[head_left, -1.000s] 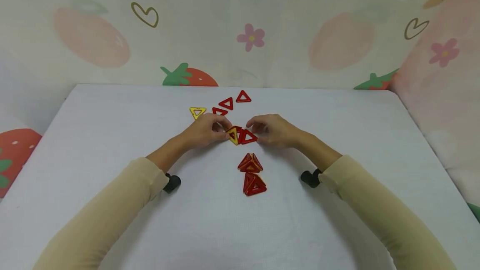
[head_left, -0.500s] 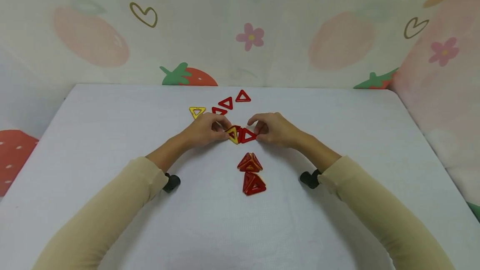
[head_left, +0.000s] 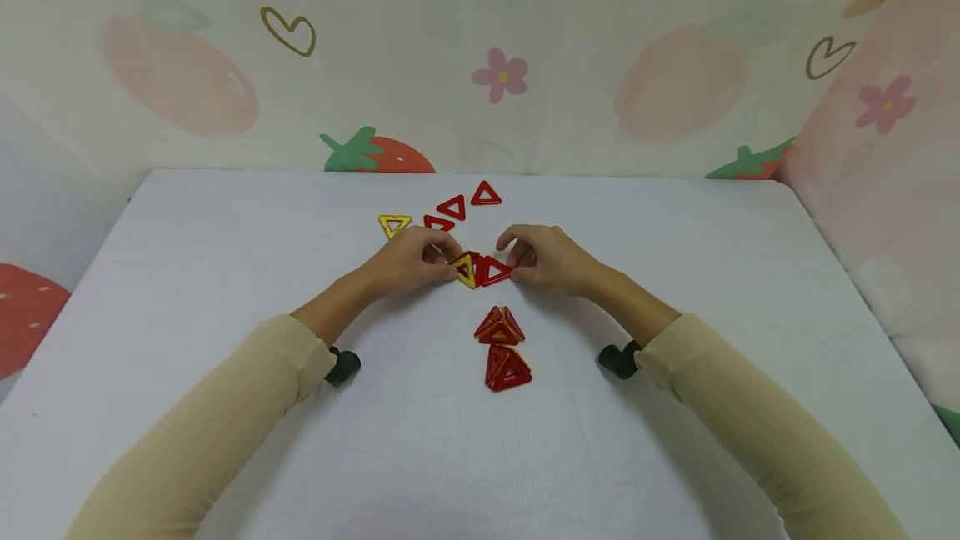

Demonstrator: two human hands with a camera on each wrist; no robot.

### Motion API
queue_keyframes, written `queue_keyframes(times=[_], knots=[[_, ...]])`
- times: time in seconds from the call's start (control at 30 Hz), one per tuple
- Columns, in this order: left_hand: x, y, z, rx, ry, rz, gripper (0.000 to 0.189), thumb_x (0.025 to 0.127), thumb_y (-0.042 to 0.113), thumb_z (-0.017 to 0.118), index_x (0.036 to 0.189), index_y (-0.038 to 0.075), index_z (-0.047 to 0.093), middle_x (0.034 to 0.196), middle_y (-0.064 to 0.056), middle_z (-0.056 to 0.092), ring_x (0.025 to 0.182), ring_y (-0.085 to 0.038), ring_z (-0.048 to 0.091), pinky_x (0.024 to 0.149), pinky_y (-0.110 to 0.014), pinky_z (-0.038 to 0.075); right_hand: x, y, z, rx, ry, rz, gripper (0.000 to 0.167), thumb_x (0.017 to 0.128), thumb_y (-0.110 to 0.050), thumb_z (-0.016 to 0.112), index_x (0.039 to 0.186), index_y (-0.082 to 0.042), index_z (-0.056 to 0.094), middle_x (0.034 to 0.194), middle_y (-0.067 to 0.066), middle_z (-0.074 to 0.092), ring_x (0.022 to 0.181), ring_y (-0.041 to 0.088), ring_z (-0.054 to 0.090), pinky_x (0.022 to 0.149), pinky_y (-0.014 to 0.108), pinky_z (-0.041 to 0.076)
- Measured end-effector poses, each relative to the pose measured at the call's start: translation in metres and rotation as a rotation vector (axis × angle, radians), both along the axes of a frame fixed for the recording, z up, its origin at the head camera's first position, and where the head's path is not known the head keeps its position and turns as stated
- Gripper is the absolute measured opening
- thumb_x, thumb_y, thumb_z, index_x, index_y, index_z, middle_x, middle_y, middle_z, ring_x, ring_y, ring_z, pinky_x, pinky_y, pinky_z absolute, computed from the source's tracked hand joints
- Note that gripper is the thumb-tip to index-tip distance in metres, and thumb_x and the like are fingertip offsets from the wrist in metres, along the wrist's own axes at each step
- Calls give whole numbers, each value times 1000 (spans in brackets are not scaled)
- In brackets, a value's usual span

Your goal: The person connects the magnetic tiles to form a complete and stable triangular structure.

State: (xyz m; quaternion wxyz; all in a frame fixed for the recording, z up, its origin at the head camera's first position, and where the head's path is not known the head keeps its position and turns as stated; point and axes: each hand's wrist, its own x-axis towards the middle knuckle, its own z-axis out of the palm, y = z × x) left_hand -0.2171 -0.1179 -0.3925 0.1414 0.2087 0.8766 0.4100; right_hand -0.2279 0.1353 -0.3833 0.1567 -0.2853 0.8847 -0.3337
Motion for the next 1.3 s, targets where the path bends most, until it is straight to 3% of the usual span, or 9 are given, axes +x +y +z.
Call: queue_keyframes(times=[0.5, 0.87, 1.3], knots=[[0, 1, 0, 2, -6, 8, 22, 89, 9, 74, 110, 2, 70, 105, -9, 67, 90, -22, 58, 84, -31, 49, -1, 2, 2, -83, -32, -14, 34, 89, 1, 72, 120, -3, 60, 97, 7, 68, 91, 21, 63, 89, 34, 55], [0, 1, 0, 3, 8, 1, 21, 88, 9, 76, 108, 2, 70, 101, -9, 68, 87, -21, 59, 81, -31, 49, -3, 0, 3, -174, -62, -3, 29, 89, 3, 69, 117, 1, 62, 97, 11, 67, 90, 24, 64, 82, 33, 54], [-1, 0, -1, 8, 12, -12, 21, 88, 8, 76, 107, 1, 70, 100, -9, 68, 85, -20, 58, 79, -29, 49, -2, -13, 6, -238, -94, 1, 30, 89, 5, 68, 118, 4, 62, 100, 14, 64, 94, 26, 65, 85, 32, 52]])
